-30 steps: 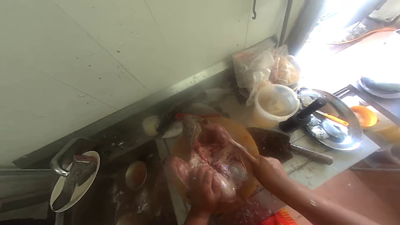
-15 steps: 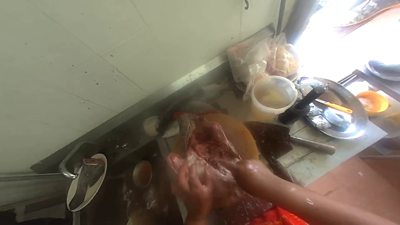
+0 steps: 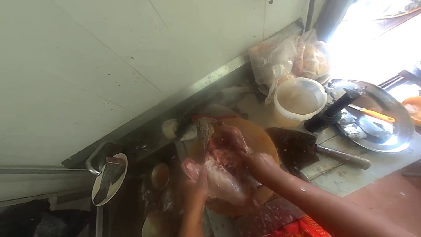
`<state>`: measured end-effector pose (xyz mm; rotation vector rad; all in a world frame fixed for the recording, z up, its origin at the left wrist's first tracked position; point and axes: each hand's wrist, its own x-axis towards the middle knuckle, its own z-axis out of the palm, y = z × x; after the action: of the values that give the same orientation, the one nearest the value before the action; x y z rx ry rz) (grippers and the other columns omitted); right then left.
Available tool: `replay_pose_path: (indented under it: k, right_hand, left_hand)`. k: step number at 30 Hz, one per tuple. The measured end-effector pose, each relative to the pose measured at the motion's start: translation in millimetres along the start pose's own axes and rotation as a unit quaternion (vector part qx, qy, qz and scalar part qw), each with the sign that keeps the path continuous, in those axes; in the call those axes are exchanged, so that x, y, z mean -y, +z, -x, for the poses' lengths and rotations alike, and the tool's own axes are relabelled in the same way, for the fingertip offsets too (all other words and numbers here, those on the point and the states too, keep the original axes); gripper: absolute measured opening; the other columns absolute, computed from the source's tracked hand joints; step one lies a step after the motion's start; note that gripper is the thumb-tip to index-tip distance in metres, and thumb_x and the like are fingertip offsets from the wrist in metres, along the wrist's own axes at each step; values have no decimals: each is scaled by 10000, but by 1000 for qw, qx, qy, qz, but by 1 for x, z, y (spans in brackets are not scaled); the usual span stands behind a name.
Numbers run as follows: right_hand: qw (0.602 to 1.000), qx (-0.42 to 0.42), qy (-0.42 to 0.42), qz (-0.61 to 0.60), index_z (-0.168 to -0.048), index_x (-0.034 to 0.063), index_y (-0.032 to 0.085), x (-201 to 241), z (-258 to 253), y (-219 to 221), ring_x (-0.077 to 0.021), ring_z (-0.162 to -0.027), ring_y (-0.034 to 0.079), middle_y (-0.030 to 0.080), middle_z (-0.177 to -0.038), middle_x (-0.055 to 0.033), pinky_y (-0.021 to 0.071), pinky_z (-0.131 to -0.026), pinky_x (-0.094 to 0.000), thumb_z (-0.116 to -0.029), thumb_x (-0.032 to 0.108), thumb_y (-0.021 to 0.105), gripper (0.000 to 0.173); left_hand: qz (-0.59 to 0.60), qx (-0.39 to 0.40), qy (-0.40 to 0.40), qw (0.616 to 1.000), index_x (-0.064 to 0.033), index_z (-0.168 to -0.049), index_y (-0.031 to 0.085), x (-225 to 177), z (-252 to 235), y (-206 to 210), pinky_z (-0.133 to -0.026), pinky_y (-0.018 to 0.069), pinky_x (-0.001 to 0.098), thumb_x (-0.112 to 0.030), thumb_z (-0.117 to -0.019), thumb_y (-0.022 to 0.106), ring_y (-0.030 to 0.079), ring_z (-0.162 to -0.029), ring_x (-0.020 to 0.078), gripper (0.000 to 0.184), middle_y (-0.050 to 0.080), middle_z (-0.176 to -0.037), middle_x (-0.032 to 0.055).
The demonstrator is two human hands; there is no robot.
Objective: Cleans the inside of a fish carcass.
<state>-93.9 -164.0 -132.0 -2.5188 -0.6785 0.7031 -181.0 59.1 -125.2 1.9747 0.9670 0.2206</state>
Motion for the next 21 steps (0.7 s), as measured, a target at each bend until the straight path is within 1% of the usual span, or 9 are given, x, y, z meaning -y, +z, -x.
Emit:
replay_pose_path:
  k: [4,6,9,11,13,15,16,18,21]
  right_hand:
    - [996,51,-69,9,-1556,394,429,27,12,-8,-416,-903,705,709,-1025,-186,569,-746,-622,-1031,110,527,604]
    - [998,54,-32,14,-1529,407,454,18,1,-4,-440,-914,707,719,-1037,-194,565,-742,-645,-1018,113,550,597]
    - [999,0,48,0,-1446,312,531,-3,-1,-14,-417,-895,712,721,-954,-169,564,-751,-645,-1000,139,584,482]
    - [995,-56,47,-70,-1424,329,587,-20,23,-13,-329,-857,727,739,-910,-102,588,-763,-597,-1024,199,579,420]
    - [983,-108,43,-144,-1429,283,604,-48,57,-13,-243,-833,726,744,-924,-61,608,-780,-523,-1066,271,499,378]
    - [971,-153,68,-171,-1400,212,623,-79,89,-2,-208,-799,711,730,-906,-57,604,-762,-470,-1088,324,444,377]
    - [967,-155,102,-177,-1415,196,615,-93,103,3,-212,-820,712,732,-931,-68,601,-781,-465,-1089,335,430,399]
    - [957,-134,179,-186,-1409,173,608,-117,128,12,-224,-913,721,738,-1021,-87,588,-852,-471,-1087,360,414,420]
    - [943,-121,226,-213,-1385,140,615,-130,154,27,-225,-1021,717,732,-1124,-96,575,-933,-474,-1083,350,426,415]
  left_hand:
    - [-19,11,-11,1000,25,-1249,618,2,-5,-1,-831,612,406,-245,-913,776,716,-922,176,459,719,-1024,131]
    - [0,33,-23,999,18,-1271,608,0,-3,-2,-848,612,404,-236,-923,762,717,-949,179,457,721,-1049,130]
    - [67,72,-28,995,5,-1281,611,-5,-2,-8,-890,615,380,-213,-925,756,715,-1009,179,442,723,-1099,119]
    - [91,109,26,990,3,-1289,611,-5,5,-18,-908,621,374,-250,-911,770,717,-1032,176,482,730,-1123,103]
    - [53,168,149,973,-18,-1452,497,-12,7,-24,-1020,573,339,-379,-917,747,650,-1198,143,693,654,-1332,87]
    - [-78,229,275,930,-9,-1569,359,-20,-1,-32,-1174,432,372,-516,-934,663,473,-1430,188,868,452,-1569,160]
    - [-154,265,333,892,-14,-1581,348,-26,-10,-34,-1214,362,460,-557,-936,615,400,-1486,273,884,389,-1605,205]
    - [-267,340,422,797,-135,-1558,448,-46,-26,-33,-1149,330,647,-514,-902,641,397,-1453,422,782,386,-1604,209]
    - [-378,425,476,671,-374,-1456,579,-82,-29,-31,-1091,289,761,-487,-844,752,351,-1440,520,645,368,-1634,157]
